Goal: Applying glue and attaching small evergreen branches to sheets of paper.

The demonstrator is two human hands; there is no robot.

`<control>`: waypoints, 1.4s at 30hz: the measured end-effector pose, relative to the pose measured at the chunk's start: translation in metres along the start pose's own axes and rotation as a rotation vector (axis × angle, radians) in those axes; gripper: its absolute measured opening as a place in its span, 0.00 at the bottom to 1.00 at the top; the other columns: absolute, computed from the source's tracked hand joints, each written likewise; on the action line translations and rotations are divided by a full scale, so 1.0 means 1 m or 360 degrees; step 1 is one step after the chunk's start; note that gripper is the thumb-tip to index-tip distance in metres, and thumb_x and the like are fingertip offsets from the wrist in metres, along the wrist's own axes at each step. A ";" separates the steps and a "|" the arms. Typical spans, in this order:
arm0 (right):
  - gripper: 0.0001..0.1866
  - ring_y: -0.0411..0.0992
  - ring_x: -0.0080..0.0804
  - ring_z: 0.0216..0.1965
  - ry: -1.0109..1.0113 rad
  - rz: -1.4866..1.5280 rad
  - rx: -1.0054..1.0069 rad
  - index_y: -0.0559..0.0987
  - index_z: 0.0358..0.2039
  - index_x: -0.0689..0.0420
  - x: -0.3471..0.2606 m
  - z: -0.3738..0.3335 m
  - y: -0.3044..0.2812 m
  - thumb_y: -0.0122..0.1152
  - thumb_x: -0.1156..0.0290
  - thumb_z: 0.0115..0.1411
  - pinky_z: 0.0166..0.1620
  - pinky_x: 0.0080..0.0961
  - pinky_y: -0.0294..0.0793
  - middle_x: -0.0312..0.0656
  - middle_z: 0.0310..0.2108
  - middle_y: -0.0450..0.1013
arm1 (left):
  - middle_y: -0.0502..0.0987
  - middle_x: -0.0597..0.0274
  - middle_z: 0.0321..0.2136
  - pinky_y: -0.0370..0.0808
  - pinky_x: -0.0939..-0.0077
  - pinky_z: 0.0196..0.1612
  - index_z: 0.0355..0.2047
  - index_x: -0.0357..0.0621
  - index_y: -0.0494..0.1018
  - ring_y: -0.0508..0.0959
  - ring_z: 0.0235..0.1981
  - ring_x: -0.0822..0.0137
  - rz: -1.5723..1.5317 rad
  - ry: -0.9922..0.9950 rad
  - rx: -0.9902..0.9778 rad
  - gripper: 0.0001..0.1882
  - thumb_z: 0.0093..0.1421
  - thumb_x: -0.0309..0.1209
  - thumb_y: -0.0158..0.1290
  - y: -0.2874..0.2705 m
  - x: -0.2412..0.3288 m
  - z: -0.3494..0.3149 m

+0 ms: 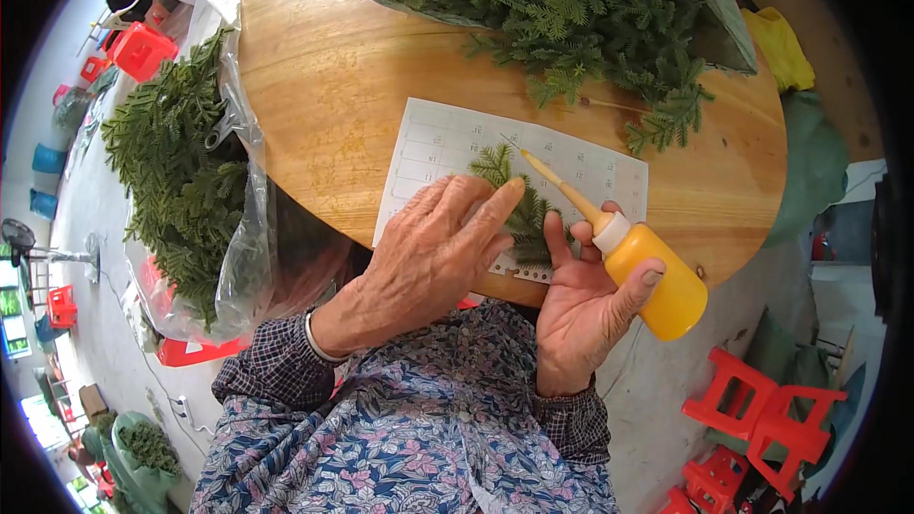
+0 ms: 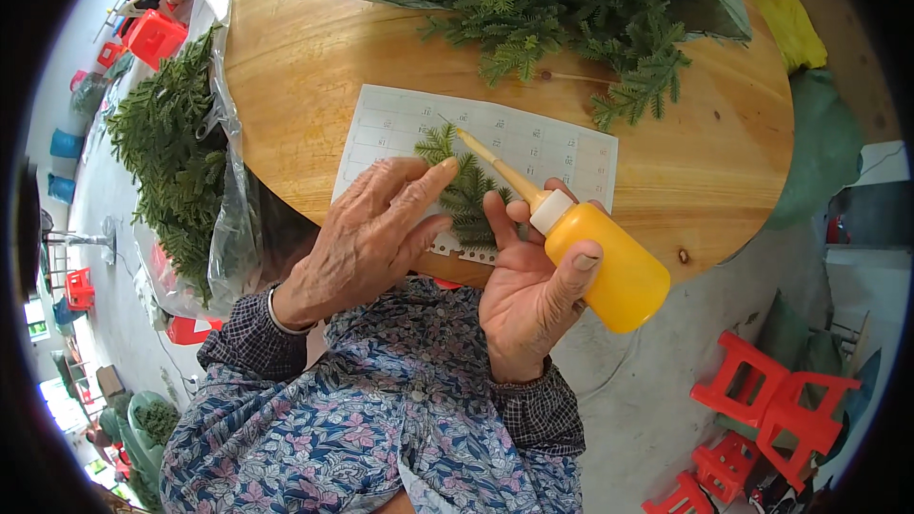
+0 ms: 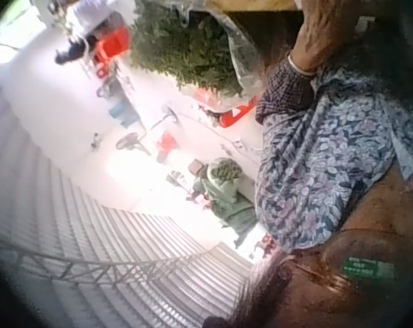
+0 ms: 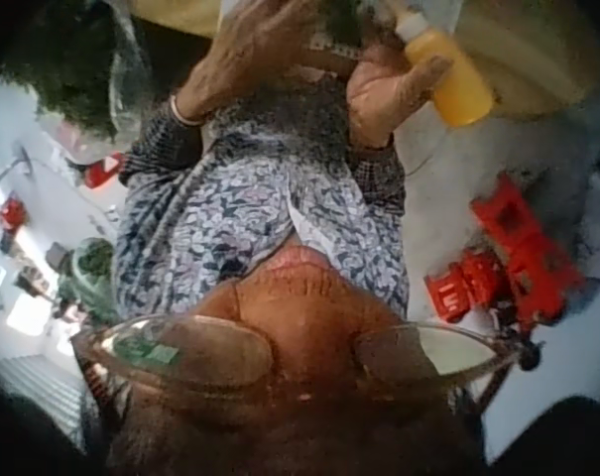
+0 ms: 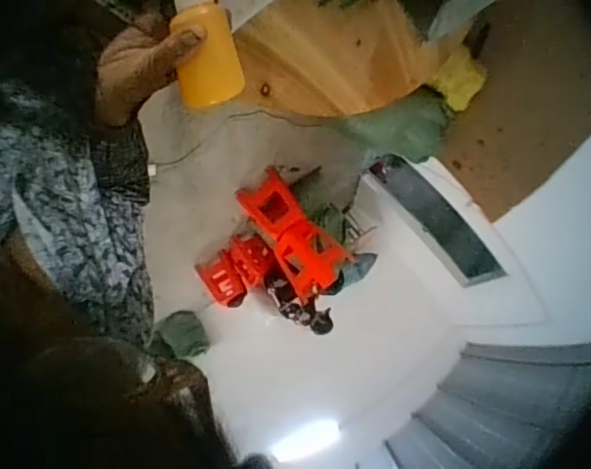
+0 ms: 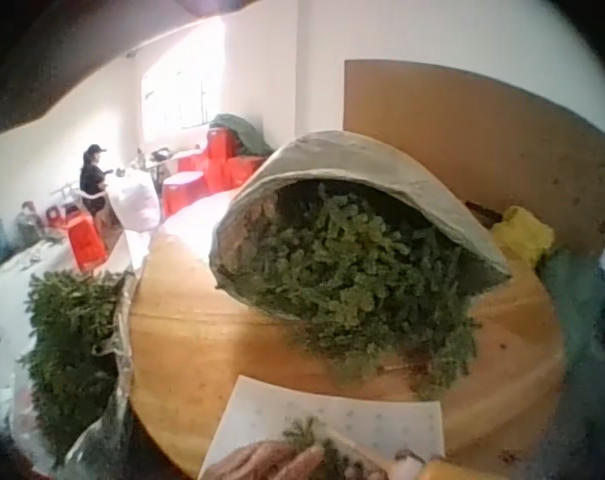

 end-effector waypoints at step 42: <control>0.29 0.73 0.36 0.38 0.0004 0.0136 0.0121 0.68 0.51 0.58 -0.001 -0.004 0.001 0.54 0.47 0.61 0.55 0.46 0.72 0.51 0.50 0.68 | 0.72 0.59 0.48 0.68 0.67 0.50 0.45 0.40 0.74 0.71 0.48 0.60 0.0219 0.0145 0.0136 0.16 0.57 0.33 0.54 0.008 -0.008 0.008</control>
Point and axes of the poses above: each hand's wrist, its own z-axis towards the middle knuckle, its own y-axis out of the palm, x = y × z, the point moved 1 cm from there along z, towards the middle knuckle
